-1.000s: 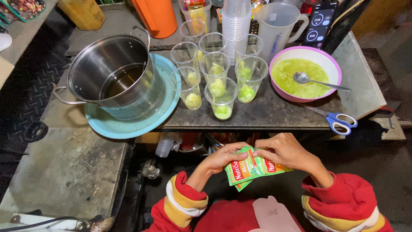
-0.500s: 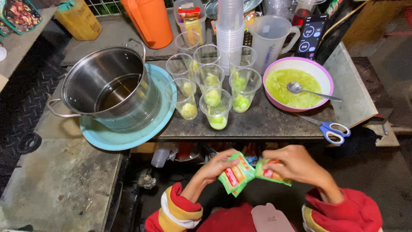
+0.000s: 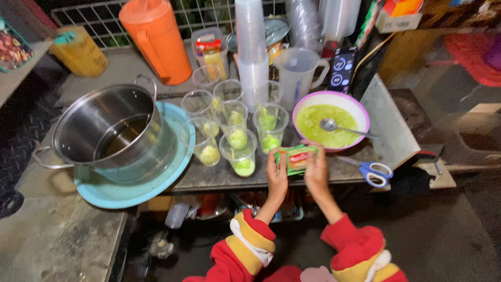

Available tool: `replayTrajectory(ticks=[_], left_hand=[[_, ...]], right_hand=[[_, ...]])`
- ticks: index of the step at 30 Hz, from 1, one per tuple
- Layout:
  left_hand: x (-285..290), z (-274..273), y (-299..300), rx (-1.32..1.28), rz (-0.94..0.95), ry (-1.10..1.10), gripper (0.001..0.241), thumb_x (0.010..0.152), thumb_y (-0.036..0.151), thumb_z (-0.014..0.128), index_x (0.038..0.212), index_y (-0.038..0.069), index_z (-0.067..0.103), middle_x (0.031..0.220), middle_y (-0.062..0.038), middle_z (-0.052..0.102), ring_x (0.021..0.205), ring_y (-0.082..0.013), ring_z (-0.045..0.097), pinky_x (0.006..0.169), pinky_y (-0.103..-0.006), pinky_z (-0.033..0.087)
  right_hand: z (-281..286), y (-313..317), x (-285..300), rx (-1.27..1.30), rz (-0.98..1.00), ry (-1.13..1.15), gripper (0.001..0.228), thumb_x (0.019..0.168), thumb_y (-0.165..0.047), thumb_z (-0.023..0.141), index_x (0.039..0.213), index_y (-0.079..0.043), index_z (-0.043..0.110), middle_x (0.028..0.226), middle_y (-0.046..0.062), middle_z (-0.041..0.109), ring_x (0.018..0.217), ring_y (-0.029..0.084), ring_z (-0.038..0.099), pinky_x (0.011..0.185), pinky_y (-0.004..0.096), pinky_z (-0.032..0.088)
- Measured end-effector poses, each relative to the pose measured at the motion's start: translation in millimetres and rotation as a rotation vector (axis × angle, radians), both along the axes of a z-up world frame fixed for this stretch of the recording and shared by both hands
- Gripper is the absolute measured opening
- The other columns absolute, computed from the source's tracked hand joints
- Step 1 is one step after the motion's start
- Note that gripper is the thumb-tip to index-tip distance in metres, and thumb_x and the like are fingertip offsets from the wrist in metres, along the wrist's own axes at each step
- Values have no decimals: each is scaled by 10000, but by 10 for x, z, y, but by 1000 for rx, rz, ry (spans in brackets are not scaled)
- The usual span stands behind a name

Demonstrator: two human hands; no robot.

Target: The person prepares multiple drinks in plastic cups by cutting open packets, pouring the powder into the cups, and then adding a liquid from a pot using a ladle.

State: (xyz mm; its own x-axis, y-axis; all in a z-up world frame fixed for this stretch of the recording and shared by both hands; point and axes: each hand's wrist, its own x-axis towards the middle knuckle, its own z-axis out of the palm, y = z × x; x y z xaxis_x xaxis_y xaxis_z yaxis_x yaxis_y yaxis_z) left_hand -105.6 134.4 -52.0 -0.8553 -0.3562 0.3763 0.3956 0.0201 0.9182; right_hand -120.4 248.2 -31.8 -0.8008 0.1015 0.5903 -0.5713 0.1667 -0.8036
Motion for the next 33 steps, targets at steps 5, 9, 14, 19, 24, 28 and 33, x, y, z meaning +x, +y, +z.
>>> replayTrajectory(ticks=[5, 9, 14, 19, 24, 28, 33], left_hand=[[-255, -480, -33, -36, -61, 55, 300, 1032, 224, 425, 1237, 69, 580, 972, -190, 597, 911, -258, 595, 868, -444, 488], [-58, -221, -72, -41, -168, 48, 362, 935, 167, 377, 1232, 63, 556, 1126, -229, 594, 1060, -354, 560, 1021, -472, 381], [-29, -532, 60, -150, -3, 104, 555, 810, 91, 673, 1309, 21, 441, 1129, -203, 545, 1074, -325, 559, 971, -439, 430], [-107, -421, 10, -302, 60, 112, 520, 785, -35, 557, 1284, -3, 415, 1178, -210, 533, 1097, -411, 527, 1030, -531, 331], [-124, -551, -18, -312, 18, 16, 646, 717, -104, 503, 1341, -53, 343, 1183, -294, 490, 1148, -511, 476, 1055, -606, 306], [22, -244, 78, -291, 4, 65, 668, 726, -99, 491, 1365, -35, 307, 1225, -240, 461, 1155, -459, 473, 1051, -530, 344], [-46, -409, 27, -308, 8, 3, 592, 785, -52, 485, 1349, -32, 308, 1253, -249, 454, 1184, -461, 465, 1064, -526, 339]], right_hand=[[-565, -113, -250, 165, -64, -50, 234, 1056, -236, 356, 1192, -108, 497, 1157, 158, 654, 1075, 392, 602, 968, 510, 416], [-488, -83, -178, 231, 6, -54, 239, 1053, -247, 361, 1214, -135, 500, 1109, 117, 688, 1029, 350, 643, 950, 471, 455], [-547, -129, -148, 193, 10, -80, 248, 1058, -206, 355, 1258, -93, 450, 1129, 216, 602, 1008, 439, 590, 903, 534, 446], [-397, -155, -134, 51, 141, -46, 440, 959, -98, 441, 1373, -61, 296, 1205, 202, 566, 1158, 359, 543, 1034, 502, 377], [-558, 2, -187, 200, 165, -125, 729, 740, 118, 579, 1417, 12, 333, 1267, 299, 523, 1220, 478, 497, 1018, 559, 394], [-536, 21, -66, 152, 165, -241, 604, 804, 100, 566, 1367, -19, 382, 1188, 264, 569, 1153, 455, 565, 941, 564, 464], [-679, 78, -130, 257, 157, -189, 454, 894, 28, 588, 1312, 28, 410, 1131, 313, 579, 1091, 510, 576, 877, 583, 498]])
